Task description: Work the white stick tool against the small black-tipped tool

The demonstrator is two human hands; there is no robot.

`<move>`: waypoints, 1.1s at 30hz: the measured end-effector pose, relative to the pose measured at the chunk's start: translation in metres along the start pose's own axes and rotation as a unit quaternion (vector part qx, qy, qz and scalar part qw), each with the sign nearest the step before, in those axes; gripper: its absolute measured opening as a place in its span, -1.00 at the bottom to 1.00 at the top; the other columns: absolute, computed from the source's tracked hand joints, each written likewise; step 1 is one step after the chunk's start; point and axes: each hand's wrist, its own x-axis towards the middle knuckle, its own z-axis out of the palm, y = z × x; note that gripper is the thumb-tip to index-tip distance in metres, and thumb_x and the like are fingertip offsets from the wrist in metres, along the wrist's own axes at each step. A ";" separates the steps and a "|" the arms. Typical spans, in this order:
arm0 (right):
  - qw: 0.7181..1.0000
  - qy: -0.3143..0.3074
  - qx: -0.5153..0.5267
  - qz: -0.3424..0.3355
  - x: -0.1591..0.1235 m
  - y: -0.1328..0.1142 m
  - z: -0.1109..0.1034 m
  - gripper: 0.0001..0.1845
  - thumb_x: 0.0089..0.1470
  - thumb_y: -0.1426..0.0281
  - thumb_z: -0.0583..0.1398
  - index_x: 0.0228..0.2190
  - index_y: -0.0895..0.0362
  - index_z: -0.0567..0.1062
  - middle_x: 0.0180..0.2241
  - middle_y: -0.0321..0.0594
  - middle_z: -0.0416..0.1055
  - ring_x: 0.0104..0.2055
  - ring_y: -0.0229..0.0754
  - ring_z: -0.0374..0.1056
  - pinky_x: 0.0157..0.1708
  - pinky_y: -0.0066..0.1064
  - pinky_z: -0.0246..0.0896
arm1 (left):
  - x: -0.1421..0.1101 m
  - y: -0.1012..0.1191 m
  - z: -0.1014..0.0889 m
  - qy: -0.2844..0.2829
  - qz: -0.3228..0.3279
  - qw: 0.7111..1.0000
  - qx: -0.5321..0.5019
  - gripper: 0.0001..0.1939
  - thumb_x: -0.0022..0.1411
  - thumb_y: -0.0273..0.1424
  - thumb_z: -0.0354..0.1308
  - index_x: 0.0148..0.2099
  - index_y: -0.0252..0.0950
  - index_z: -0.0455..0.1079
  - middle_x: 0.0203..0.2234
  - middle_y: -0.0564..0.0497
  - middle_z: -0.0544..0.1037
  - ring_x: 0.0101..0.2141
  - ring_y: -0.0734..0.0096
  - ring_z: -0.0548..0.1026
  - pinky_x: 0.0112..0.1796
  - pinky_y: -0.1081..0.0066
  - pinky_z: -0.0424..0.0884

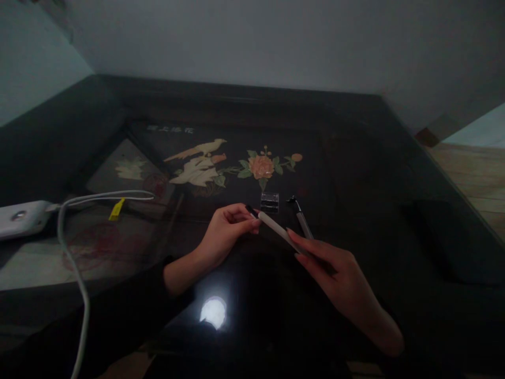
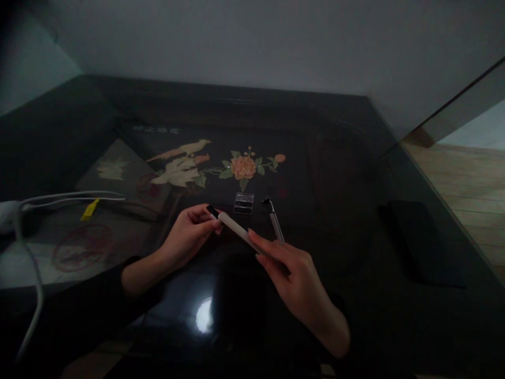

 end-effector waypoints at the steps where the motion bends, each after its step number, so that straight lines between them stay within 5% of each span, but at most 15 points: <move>1: 1.000 0.000 0.001 0.000 0.000 0.000 0.000 -0.55 0.17 0.50 0.16 0.08 -0.01 0.43 0.01 -0.19 0.51 -0.05 -0.12 0.49 -0.14 -0.32 0.46 | 0.000 0.000 0.000 -0.001 0.000 1.000 0.005 -0.80 -0.14 -0.46 0.39 -0.54 -0.34 0.39 -0.61 0.08 0.53 -0.57 0.59 0.44 -0.47 0.56 0.37; 11: 0.999 0.015 0.027 -0.011 0.003 -0.007 0.006 -0.57 0.17 0.50 0.16 0.07 0.06 0.44 0.02 -0.16 0.49 -0.02 -0.12 0.47 -0.11 -0.35 0.45 | -0.004 0.002 0.005 -0.076 -0.046 0.994 0.064 -0.79 -0.15 -0.47 0.39 -0.51 -0.37 0.38 -0.60 0.08 0.52 -0.57 0.55 0.44 -0.47 0.53 0.40; 26: 1.000 -0.009 0.002 0.011 0.002 -0.004 -0.003 -0.57 0.16 0.50 0.16 0.06 0.02 0.46 -0.01 -0.19 0.52 -0.07 -0.11 0.50 -0.16 -0.33 0.47 | -0.001 -0.001 -0.003 -0.015 0.002 1.000 0.008 -0.79 -0.12 -0.44 0.42 -0.51 -0.35 0.42 -0.63 0.09 0.51 -0.57 0.58 0.43 -0.48 0.56 0.36; 33: 1.000 0.004 0.025 0.001 0.003 -0.008 0.003 -0.57 0.18 0.49 0.14 0.08 0.01 0.44 0.01 -0.20 0.51 -0.03 -0.12 0.48 -0.10 -0.33 0.45 | -0.001 -0.004 -0.002 -0.053 -0.008 0.998 0.014 -0.80 -0.13 -0.48 0.42 -0.49 -0.37 0.43 -0.61 0.09 0.53 -0.58 0.60 0.44 -0.49 0.60 0.37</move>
